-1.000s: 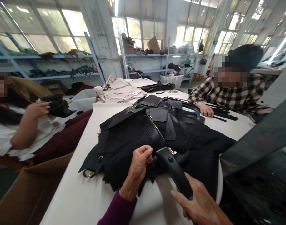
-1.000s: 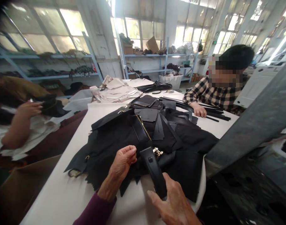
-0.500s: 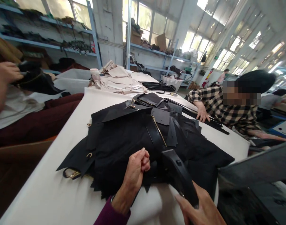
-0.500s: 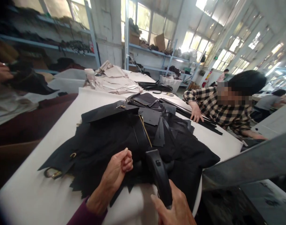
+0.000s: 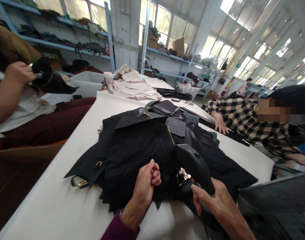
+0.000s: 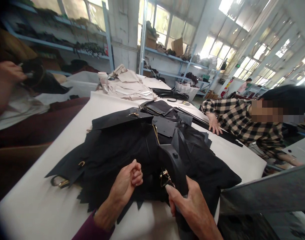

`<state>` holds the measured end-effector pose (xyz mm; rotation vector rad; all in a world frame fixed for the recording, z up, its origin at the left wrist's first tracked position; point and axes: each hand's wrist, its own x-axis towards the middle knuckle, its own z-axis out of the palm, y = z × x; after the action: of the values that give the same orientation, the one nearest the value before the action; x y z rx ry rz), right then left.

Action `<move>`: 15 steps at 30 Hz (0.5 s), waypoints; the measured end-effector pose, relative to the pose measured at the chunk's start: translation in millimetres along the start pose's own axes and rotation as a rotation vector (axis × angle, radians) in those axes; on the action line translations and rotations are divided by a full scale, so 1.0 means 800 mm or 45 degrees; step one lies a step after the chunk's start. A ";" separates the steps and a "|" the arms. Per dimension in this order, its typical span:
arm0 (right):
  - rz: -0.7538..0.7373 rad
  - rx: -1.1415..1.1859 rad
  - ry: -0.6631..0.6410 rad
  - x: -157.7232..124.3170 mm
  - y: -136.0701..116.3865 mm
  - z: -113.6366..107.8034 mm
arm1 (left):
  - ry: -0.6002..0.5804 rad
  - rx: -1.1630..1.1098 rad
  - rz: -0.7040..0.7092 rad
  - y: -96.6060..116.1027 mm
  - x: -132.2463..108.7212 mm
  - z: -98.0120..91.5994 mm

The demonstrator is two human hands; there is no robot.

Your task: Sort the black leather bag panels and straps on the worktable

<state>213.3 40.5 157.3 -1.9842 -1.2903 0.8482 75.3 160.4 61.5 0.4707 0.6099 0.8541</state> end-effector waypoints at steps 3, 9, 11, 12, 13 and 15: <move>0.027 -0.036 0.037 -0.014 0.004 -0.013 | 0.004 -0.006 -0.001 0.001 -0.001 0.000; 0.103 -0.130 -0.013 -0.031 0.016 0.010 | -0.004 -0.014 0.010 0.000 0.002 0.002; 0.055 -0.133 -0.055 -0.023 0.017 0.021 | -0.030 0.005 0.038 0.000 -0.001 0.004; 0.032 -0.126 -0.089 -0.019 0.017 0.023 | -0.042 0.032 0.066 -0.001 -0.005 0.004; 0.015 -0.125 -0.115 -0.015 0.017 0.023 | -0.050 0.075 0.101 -0.001 -0.011 0.003; -0.041 -0.168 -0.119 -0.011 0.020 0.015 | -0.045 0.213 0.172 -0.002 -0.028 -0.004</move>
<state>209.9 29.0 138.9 -2.0400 -1.4616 0.8698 62.6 141.8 64.8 0.6835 0.6247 0.9248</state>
